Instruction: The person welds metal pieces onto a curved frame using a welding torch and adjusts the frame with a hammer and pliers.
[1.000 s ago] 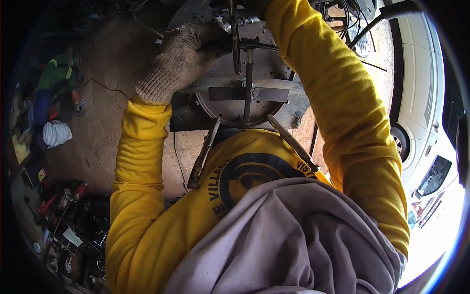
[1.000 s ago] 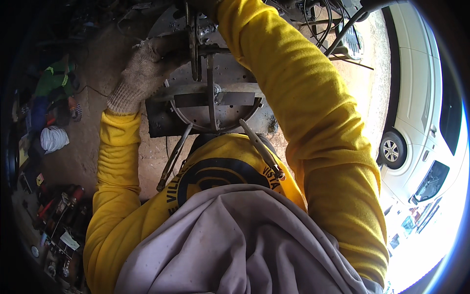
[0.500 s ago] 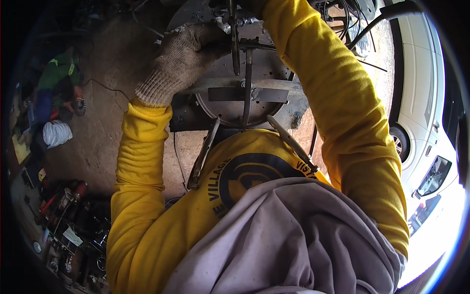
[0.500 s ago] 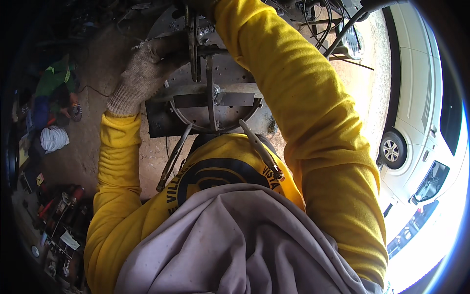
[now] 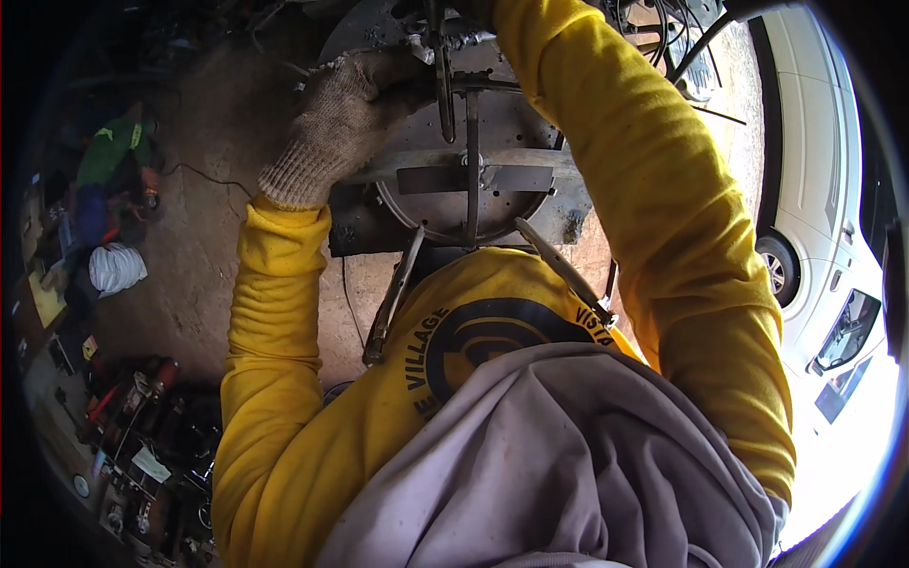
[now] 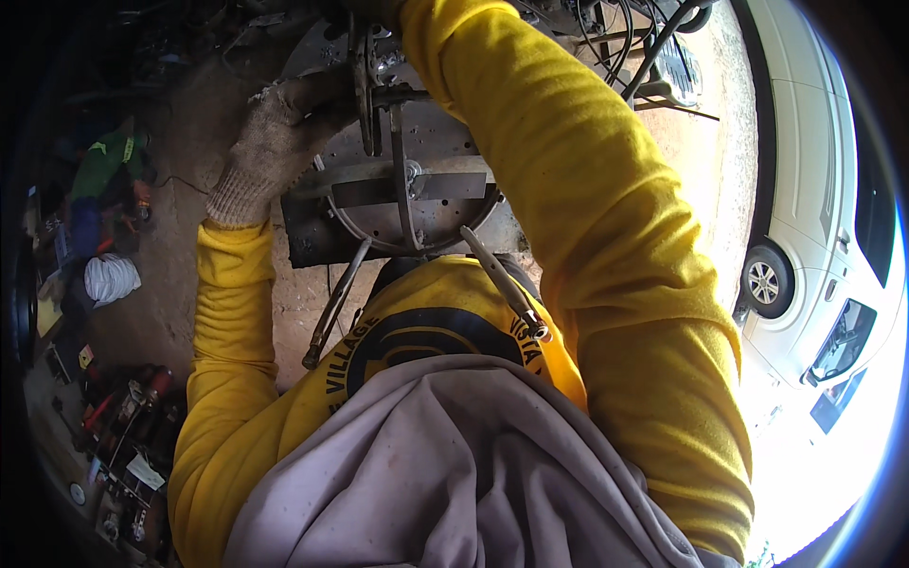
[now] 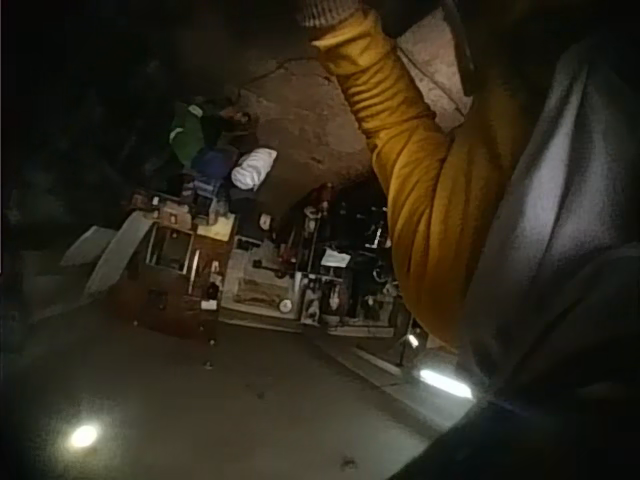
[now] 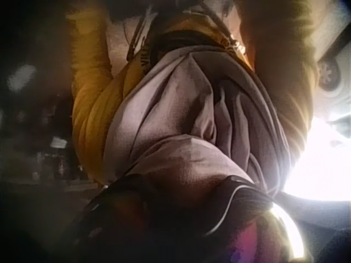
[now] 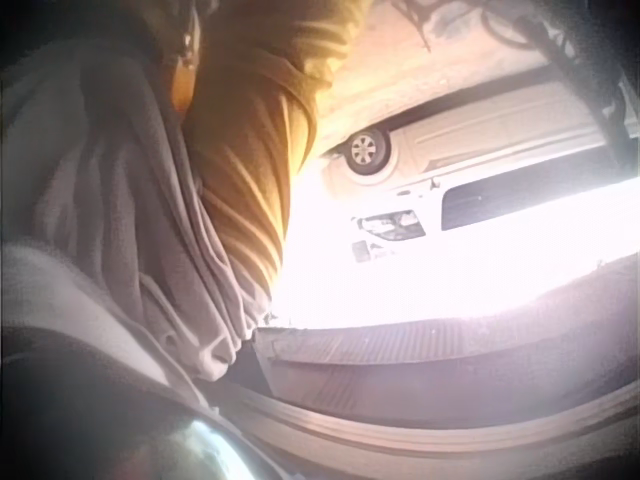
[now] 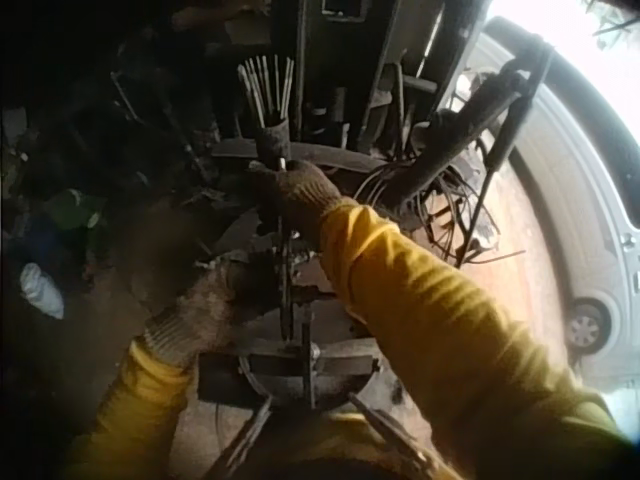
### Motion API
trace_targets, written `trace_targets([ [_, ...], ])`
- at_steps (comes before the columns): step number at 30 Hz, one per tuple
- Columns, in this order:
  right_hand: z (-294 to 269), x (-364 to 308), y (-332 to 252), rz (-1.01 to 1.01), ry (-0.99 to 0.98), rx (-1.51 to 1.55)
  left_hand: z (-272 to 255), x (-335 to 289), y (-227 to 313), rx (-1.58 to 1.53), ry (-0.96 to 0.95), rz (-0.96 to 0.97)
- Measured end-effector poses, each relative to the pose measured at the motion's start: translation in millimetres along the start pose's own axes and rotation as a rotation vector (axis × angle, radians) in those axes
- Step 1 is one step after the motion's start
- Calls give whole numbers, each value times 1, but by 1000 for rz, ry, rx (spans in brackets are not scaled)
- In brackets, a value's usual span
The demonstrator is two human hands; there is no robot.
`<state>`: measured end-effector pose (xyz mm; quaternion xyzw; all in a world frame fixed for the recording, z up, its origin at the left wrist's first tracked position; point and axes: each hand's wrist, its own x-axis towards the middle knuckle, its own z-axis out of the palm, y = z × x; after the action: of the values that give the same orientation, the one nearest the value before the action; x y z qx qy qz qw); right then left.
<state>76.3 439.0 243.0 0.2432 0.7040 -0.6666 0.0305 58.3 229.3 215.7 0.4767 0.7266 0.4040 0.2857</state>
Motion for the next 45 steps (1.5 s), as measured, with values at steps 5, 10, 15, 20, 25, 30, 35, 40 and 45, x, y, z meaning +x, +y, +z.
trace_targets([
  [5,-36,-41,-7,-42,-89,108,-1,3,7,139,-13,13],
  [10,-75,-124,-14,101,310,341,-15,-25,14,74,203,-18],
  [15,-117,-190,89,-137,352,-84,-15,-44,9,500,285,114],
  [20,-95,-231,148,-23,569,-103,6,-47,8,798,337,179],
  [25,-86,-234,179,-144,599,-263,18,-41,7,767,332,158],
  [30,-74,-214,155,-236,550,-414,20,-38,1,780,355,171],
  [35,-68,-185,129,-334,447,-501,17,-35,-3,827,319,85],
  [40,-63,-165,126,-455,364,-575,10,-38,-7,914,253,194],
  [45,-61,-163,128,-449,325,-591,-5,-39,-12,365,316,37],
])
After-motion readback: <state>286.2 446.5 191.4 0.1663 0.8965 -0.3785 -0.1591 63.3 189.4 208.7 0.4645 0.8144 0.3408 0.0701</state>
